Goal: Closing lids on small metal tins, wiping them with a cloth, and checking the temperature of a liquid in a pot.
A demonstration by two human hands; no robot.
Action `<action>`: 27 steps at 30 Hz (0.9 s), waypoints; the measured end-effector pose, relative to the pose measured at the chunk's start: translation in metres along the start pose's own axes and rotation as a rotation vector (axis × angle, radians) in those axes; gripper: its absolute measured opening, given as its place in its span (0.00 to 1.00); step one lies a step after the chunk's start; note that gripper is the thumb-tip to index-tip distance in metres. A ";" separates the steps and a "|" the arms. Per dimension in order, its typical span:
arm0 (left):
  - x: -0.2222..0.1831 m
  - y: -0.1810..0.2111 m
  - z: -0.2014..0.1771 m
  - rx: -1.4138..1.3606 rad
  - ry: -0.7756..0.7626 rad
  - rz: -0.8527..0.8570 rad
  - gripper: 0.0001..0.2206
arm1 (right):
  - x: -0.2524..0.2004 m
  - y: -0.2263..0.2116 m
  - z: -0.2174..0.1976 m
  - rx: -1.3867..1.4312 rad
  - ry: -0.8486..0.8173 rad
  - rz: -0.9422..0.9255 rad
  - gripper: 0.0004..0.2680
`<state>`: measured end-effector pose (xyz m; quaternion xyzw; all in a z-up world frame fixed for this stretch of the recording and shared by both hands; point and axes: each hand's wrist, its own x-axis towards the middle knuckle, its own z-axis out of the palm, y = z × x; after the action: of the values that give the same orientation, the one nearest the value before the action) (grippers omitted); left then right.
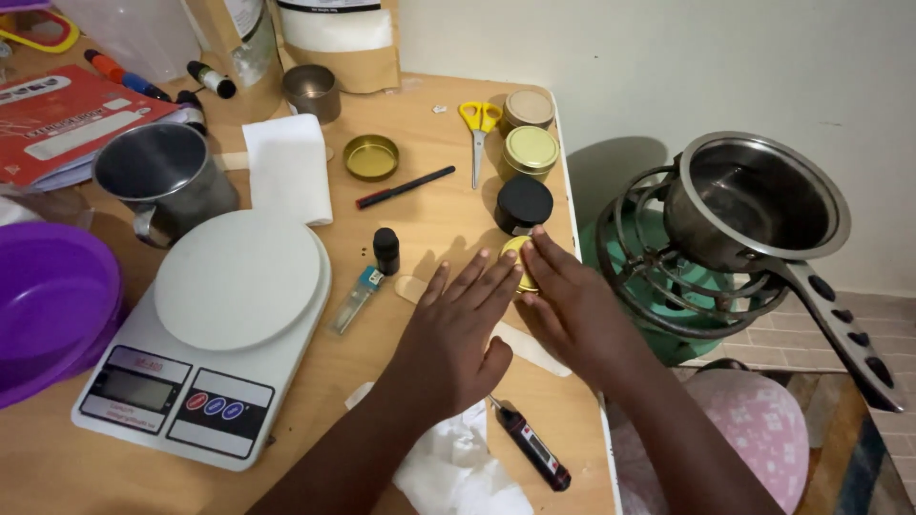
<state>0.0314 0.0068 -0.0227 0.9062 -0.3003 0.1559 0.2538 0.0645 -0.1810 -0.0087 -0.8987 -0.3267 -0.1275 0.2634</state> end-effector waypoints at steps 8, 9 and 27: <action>0.004 0.001 0.000 -0.024 -0.019 -0.042 0.32 | -0.005 0.005 0.012 -0.139 0.058 -0.024 0.18; 0.005 0.001 0.000 -0.030 -0.040 -0.057 0.32 | -0.007 0.007 0.015 -0.166 0.071 -0.028 0.18; 0.007 0.004 -0.026 -0.443 0.046 -0.195 0.30 | -0.007 0.004 0.024 -0.134 0.141 0.199 0.18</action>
<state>0.0316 0.0151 0.0029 0.8493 -0.2325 0.0815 0.4669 0.0630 -0.1734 -0.0332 -0.9310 -0.2074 -0.1849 0.2366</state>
